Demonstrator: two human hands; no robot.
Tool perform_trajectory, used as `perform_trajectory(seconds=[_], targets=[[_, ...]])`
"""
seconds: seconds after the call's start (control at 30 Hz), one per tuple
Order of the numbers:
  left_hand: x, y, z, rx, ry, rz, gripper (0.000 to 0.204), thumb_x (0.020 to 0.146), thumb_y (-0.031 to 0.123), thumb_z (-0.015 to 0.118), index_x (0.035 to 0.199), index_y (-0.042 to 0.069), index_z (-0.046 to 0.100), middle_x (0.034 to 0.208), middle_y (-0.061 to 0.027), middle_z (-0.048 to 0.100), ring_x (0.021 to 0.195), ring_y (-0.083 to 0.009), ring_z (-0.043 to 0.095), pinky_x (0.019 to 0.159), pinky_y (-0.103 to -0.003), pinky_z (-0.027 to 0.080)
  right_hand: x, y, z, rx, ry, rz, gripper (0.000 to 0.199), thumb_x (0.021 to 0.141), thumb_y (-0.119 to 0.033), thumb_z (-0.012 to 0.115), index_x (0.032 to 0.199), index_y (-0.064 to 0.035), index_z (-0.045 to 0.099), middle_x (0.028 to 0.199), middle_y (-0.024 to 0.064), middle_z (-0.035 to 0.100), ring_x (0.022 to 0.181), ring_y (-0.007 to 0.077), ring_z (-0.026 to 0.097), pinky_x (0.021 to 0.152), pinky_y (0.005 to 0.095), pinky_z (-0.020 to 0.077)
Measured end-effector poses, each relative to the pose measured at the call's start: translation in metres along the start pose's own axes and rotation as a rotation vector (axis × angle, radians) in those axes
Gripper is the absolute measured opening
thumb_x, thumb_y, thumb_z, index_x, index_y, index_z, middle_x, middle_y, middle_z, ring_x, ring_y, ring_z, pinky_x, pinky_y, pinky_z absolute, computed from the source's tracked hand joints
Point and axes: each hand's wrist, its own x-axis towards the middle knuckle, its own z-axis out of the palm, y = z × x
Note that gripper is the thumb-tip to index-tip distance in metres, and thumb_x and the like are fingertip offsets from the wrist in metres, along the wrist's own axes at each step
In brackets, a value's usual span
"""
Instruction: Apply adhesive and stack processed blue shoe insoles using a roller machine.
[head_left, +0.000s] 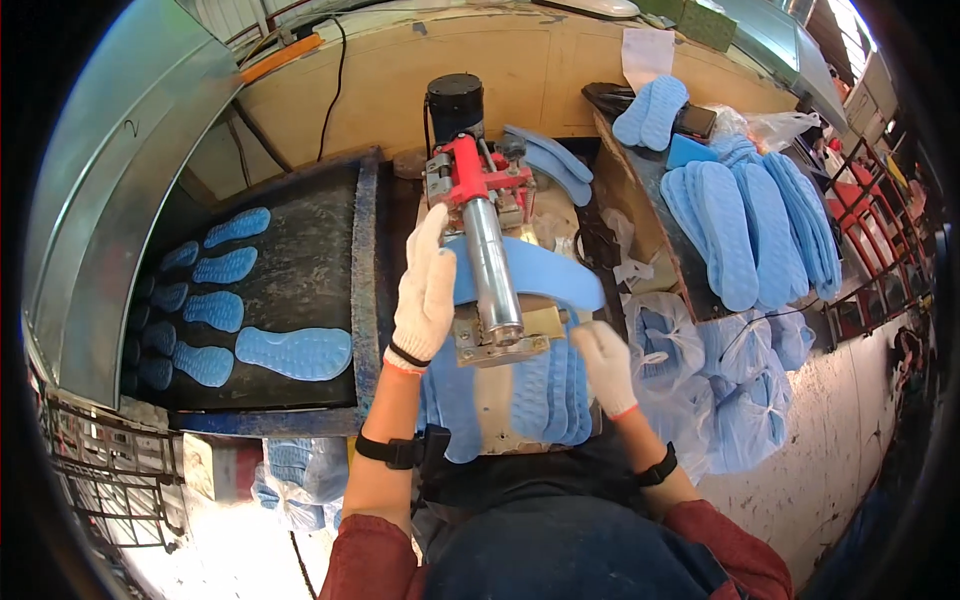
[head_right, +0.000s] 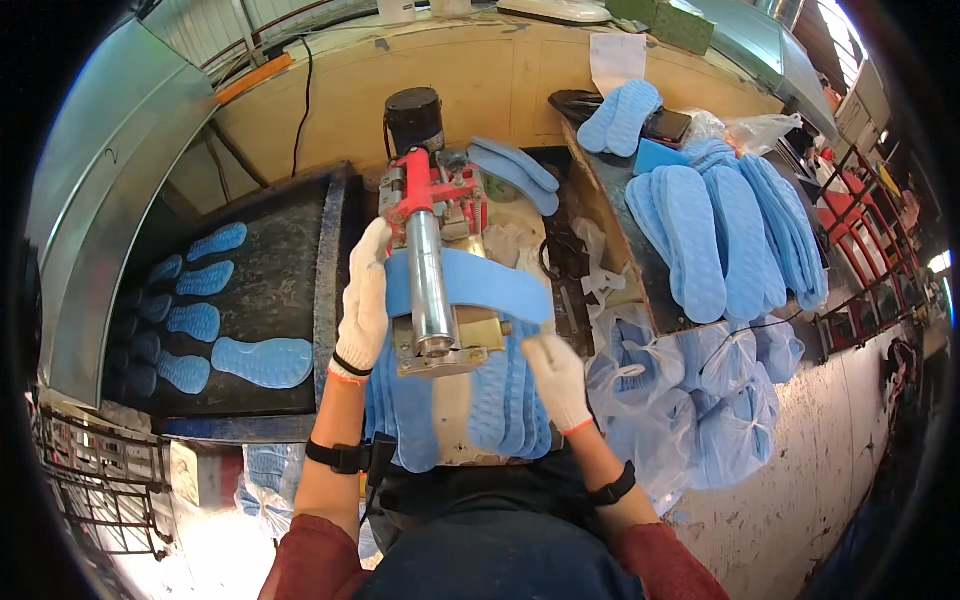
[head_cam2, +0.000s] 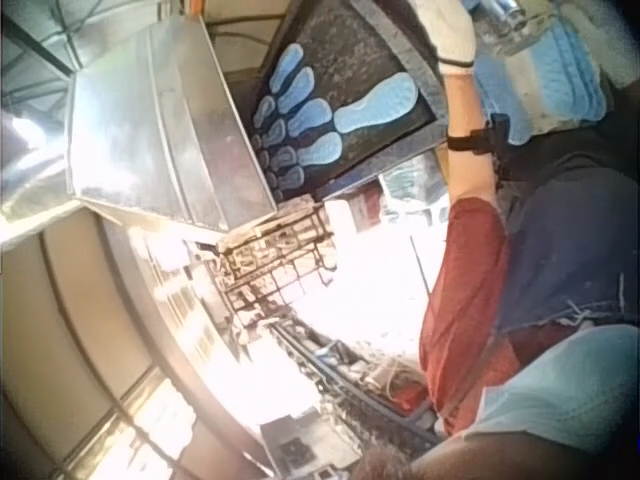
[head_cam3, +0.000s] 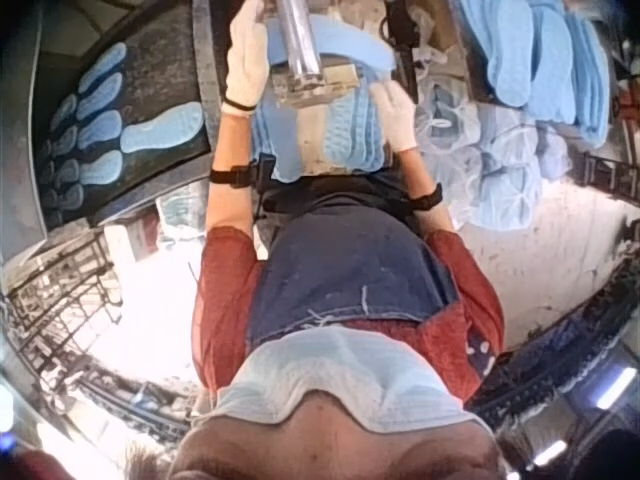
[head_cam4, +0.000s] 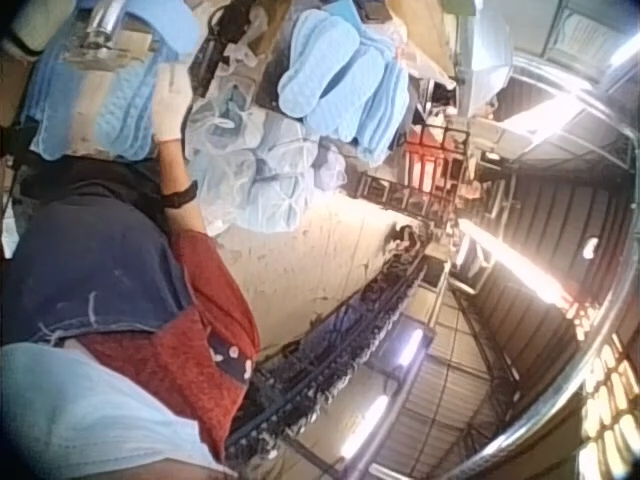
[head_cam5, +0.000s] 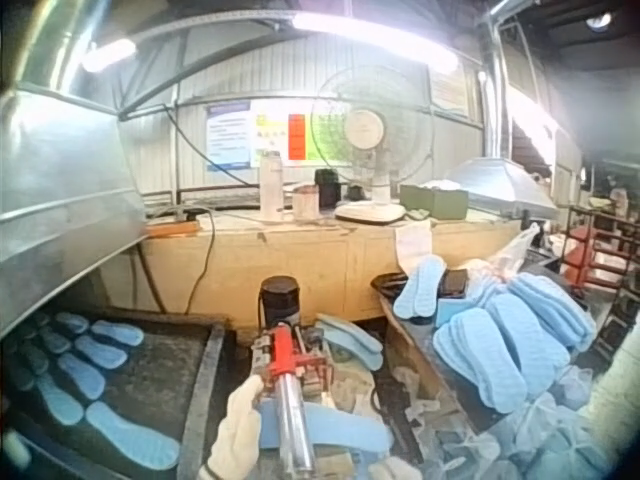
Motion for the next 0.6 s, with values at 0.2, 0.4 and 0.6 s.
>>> perform_trajectory(seconds=[0.2,0.4,0.6], targets=[[-0.021,-0.014,0.001,-0.097,-0.002,-0.194,0.049,0.100,0.017,0.040,0.146,0.001,0.033,0.128,-0.0185,0.048,0.115,-0.0262,0.049,0.100,-0.034,0.037,0.000,-0.086,-0.024,-0.038,-0.879,-0.074,0.019,0.085,-0.020,0.069,0.096,-0.0059,0.070,0.083,0.0088,0.069,0.079,0.0195,0.067,0.071,0.0294,0.0511],[-0.052,-0.014,-0.013,-0.486,-0.013,-0.495,0.066,0.104,0.050,0.025,0.150,0.003,0.023,0.137,-0.0143,0.045,0.121,-0.0204,0.048,0.106,-0.033,0.036,-0.014,-0.233,-0.018,0.380,-1.465,-1.022,0.025,0.094,-0.025,0.053,0.102,-0.0058,0.066,0.076,0.0113,0.063,0.057,0.0254,0.056,0.045,0.0377,0.0386],[-0.079,-0.002,-0.004,-0.569,0.057,-0.566,0.065,0.105,0.048,0.023,0.149,0.000,0.027,0.144,-0.0148,0.040,0.130,-0.0228,0.043,0.111,-0.035,0.032,-0.027,-0.230,-0.006,0.854,-0.986,-1.122,0.021,0.088,-0.016,0.059,0.103,-0.0070,0.072,0.084,0.0034,0.066,0.056,0.0172,0.055,0.044,0.0309,0.0362]])
